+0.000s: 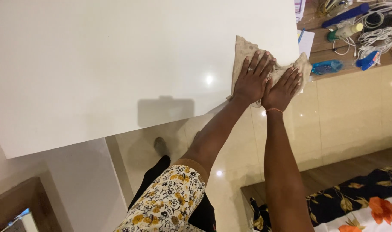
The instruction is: Cleaning a white desk with a spray bottle and cloth, followed by folding a green piece of fabric.
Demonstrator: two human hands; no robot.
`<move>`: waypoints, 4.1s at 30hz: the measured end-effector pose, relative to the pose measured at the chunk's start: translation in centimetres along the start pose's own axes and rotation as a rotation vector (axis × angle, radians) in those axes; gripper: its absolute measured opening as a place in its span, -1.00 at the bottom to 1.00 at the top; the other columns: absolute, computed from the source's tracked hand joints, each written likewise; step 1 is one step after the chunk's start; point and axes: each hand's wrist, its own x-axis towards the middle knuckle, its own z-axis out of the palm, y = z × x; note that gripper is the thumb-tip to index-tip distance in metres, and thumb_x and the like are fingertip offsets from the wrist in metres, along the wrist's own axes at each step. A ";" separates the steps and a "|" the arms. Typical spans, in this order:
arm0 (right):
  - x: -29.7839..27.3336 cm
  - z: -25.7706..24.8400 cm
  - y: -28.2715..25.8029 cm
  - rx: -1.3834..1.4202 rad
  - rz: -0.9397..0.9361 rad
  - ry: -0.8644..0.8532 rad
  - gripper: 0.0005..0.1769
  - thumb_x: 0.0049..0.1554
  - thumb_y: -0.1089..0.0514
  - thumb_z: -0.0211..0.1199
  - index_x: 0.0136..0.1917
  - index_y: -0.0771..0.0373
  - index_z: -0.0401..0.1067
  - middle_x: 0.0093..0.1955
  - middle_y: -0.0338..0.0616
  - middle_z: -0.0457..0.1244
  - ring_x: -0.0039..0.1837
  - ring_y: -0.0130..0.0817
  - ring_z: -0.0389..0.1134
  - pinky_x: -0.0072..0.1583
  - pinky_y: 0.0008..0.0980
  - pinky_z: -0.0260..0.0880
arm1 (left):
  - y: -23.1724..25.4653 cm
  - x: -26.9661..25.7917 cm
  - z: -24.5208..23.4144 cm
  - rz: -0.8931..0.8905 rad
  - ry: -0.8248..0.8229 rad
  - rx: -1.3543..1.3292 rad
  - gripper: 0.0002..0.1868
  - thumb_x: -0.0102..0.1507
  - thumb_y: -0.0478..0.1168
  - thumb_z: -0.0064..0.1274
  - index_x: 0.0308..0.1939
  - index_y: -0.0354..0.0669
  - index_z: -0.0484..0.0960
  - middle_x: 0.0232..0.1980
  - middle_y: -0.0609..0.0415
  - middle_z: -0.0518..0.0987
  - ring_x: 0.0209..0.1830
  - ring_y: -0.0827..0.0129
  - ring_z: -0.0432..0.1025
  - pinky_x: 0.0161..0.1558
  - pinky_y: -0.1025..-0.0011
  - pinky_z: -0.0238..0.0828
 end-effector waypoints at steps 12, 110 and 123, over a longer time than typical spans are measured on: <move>-7.9 4.5 -8.0 -0.114 0.050 -0.051 -0.02 0.37 -0.37 -0.46 0.67 0.48 -0.41 0.74 0.33 -0.43 0.75 0.14 -0.53 0.67 -0.01 -0.54 | -8.8 -8.9 1.4 0.149 0.115 -0.049 -0.34 0.54 0.18 -0.43 0.68 0.08 0.04 0.73 0.13 -0.21 0.73 0.16 -0.36 0.63 0.03 -0.59; 6.9 -0.2 -6.6 0.183 -0.096 -0.033 -0.20 0.35 -0.17 -0.29 0.65 0.41 -0.12 0.73 0.16 -0.26 0.76 -0.02 -0.35 0.67 -0.04 -0.39 | -6.8 6.9 -2.2 0.013 0.069 0.048 -0.31 0.43 -0.02 -0.49 0.64 -0.16 0.09 0.73 -0.07 -0.07 0.74 -0.02 -0.30 0.59 -0.16 -0.53; 19.3 -0.3 -10.7 0.234 -0.208 -0.054 -0.26 0.34 -0.13 -0.33 0.66 0.27 -0.11 0.74 0.04 -0.24 0.75 -0.09 -0.33 0.67 -0.04 -0.33 | -12.9 18.1 -5.1 0.082 0.093 0.104 -0.31 0.45 -0.02 -0.50 0.64 -0.21 0.15 0.73 -0.03 -0.04 0.73 0.01 -0.27 0.59 -0.12 -0.52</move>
